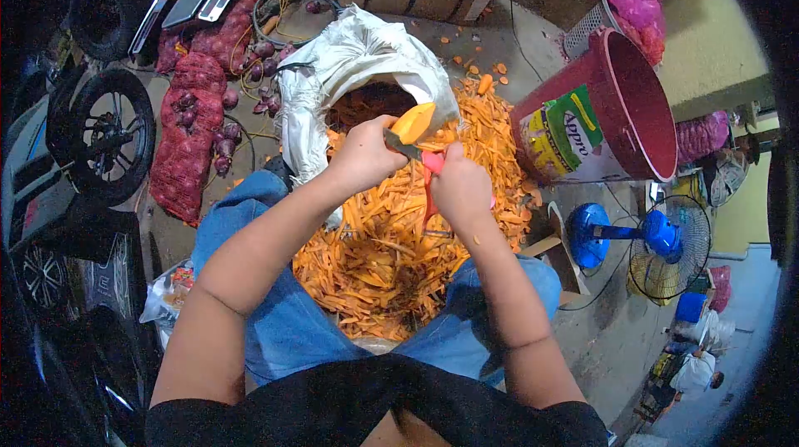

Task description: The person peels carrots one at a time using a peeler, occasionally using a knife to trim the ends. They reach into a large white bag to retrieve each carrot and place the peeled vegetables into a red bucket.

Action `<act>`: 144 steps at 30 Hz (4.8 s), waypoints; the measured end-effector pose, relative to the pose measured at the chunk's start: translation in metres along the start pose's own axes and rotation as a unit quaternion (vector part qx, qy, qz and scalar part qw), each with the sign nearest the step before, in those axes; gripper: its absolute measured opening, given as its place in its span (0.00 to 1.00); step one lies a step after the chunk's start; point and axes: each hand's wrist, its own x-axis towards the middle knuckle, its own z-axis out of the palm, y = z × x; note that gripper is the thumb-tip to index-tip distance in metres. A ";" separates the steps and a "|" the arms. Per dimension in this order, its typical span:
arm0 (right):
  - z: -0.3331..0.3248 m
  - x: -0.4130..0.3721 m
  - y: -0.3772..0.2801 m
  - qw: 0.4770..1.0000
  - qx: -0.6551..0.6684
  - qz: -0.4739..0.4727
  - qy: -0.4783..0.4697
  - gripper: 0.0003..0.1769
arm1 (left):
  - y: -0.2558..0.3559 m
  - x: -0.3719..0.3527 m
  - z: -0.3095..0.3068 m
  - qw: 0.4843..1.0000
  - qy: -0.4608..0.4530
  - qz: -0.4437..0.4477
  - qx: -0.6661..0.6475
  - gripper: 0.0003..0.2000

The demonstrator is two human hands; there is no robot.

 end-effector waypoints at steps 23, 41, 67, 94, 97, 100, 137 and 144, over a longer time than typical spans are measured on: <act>-0.012 0.018 0.029 0.983 0.174 0.062 -0.017 0.10 | -0.001 0.002 -0.002 0.986 -0.085 -0.054 -0.135 0.17; 0.017 0.023 0.063 0.947 0.251 0.146 -0.134 0.15 | 0.030 -0.017 0.004 0.978 -0.150 0.116 -0.091 0.15; 0.012 0.012 0.052 0.487 0.822 0.130 -0.265 0.07 | 0.011 0.001 -0.014 0.958 -0.278 0.033 -0.061 0.22; -0.087 0.016 0.169 0.504 0.805 0.015 0.313 0.16 | 0.004 0.014 -0.023 0.992 -0.043 0.084 0.086 0.11; -0.070 0.021 0.148 0.565 0.791 0.040 0.230 0.15 | -0.005 0.021 -0.020 0.989 -0.030 0.098 0.105 0.11; -0.054 0.025 0.124 0.649 0.743 0.068 0.145 0.13 | -0.015 0.036 -0.025 0.988 -0.008 0.091 0.121 0.12; 0.037 0.098 0.121 0.903 0.385 0.187 0.049 0.14 | -0.366 0.310 0.110 0.892 0.251 0.067 0.371 0.19; 0.047 0.109 0.133 0.918 0.348 0.191 0.010 0.12 | -0.335 0.322 0.100 0.943 0.085 -0.075 0.313 0.18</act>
